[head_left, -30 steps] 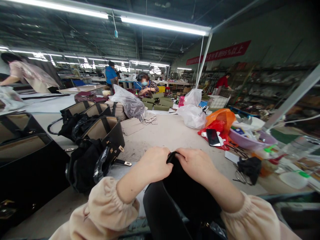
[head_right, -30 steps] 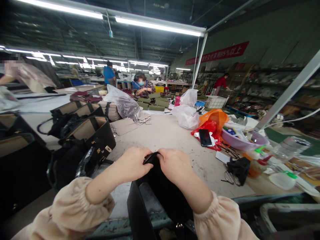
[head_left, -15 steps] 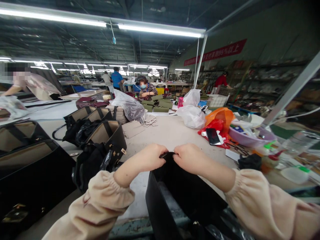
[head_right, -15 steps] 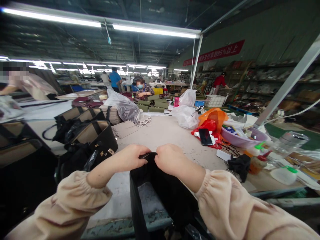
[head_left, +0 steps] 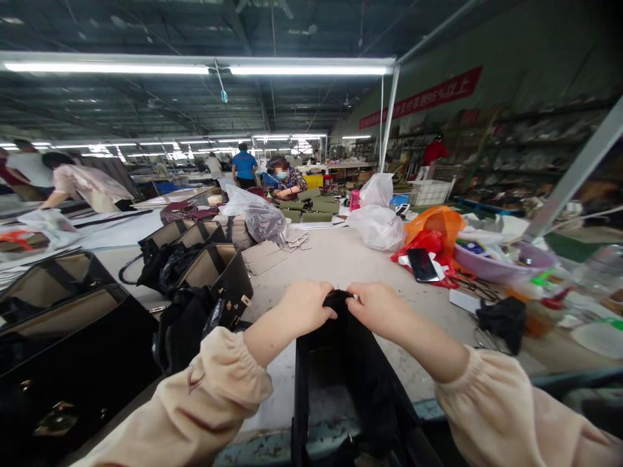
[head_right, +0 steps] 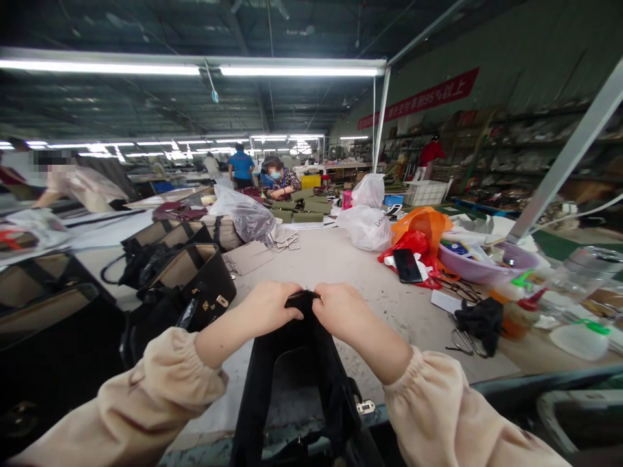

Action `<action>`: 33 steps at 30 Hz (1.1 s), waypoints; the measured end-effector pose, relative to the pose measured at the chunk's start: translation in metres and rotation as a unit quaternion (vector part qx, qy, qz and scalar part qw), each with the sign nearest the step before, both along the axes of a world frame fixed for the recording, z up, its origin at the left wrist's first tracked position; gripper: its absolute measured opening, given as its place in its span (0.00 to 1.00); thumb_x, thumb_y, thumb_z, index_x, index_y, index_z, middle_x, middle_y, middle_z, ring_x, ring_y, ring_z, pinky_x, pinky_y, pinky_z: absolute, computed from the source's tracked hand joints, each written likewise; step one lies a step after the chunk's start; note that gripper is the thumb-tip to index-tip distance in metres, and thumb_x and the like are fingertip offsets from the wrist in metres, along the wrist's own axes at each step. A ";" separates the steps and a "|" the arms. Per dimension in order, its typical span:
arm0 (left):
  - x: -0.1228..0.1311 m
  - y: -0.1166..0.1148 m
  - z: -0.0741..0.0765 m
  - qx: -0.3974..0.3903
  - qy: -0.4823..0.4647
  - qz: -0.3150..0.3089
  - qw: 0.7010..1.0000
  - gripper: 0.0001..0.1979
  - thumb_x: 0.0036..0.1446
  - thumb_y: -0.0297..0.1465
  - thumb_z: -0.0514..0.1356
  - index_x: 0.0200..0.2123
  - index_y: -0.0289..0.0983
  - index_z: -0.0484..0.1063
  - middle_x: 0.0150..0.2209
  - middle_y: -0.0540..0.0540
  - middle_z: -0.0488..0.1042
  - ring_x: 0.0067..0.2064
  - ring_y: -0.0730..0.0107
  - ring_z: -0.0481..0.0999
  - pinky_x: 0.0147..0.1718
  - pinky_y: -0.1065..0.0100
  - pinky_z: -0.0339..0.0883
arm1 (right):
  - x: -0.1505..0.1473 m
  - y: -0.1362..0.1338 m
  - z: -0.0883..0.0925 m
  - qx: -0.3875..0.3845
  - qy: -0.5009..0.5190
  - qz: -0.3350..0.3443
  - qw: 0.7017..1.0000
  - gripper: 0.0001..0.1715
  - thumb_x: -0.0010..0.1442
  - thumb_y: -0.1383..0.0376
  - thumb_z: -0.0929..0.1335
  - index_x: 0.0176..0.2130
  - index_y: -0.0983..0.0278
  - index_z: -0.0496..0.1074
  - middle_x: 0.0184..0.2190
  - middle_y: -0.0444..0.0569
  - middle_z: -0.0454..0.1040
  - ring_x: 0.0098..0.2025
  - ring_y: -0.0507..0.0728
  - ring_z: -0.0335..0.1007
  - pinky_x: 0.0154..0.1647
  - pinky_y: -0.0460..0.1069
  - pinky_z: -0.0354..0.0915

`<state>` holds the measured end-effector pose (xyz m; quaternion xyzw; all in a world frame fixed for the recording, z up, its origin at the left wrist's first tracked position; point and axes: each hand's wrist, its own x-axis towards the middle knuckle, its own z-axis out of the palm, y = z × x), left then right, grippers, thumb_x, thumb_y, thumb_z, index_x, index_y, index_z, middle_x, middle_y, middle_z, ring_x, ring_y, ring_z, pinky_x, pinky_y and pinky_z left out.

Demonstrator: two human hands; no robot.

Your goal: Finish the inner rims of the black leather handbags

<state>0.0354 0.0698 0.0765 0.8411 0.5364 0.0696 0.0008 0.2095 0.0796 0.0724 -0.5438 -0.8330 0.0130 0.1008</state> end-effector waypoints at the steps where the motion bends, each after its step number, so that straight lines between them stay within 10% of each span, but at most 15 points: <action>1: 0.003 0.003 0.001 0.000 0.010 0.001 1.000 0.17 0.50 0.42 0.60 0.42 0.41 0.72 0.37 0.44 0.78 0.39 0.56 0.77 0.35 0.63 0.68 | 0.001 0.001 0.001 0.003 -0.005 0.007 1.000 0.15 0.58 0.63 0.59 0.30 0.61 0.73 0.27 0.47 0.77 0.31 0.54 0.70 0.27 0.47 0.51; 33: 0.006 0.007 -0.006 0.128 -0.040 -0.052 0.990 0.07 0.53 0.36 0.60 0.32 0.40 0.68 0.37 0.50 0.71 0.35 0.67 0.72 0.34 0.66 0.63 | 0.004 0.008 0.002 0.039 -0.079 0.002 0.996 0.16 0.59 0.59 0.59 0.28 0.61 0.72 0.26 0.47 0.76 0.27 0.53 0.69 0.26 0.48 0.48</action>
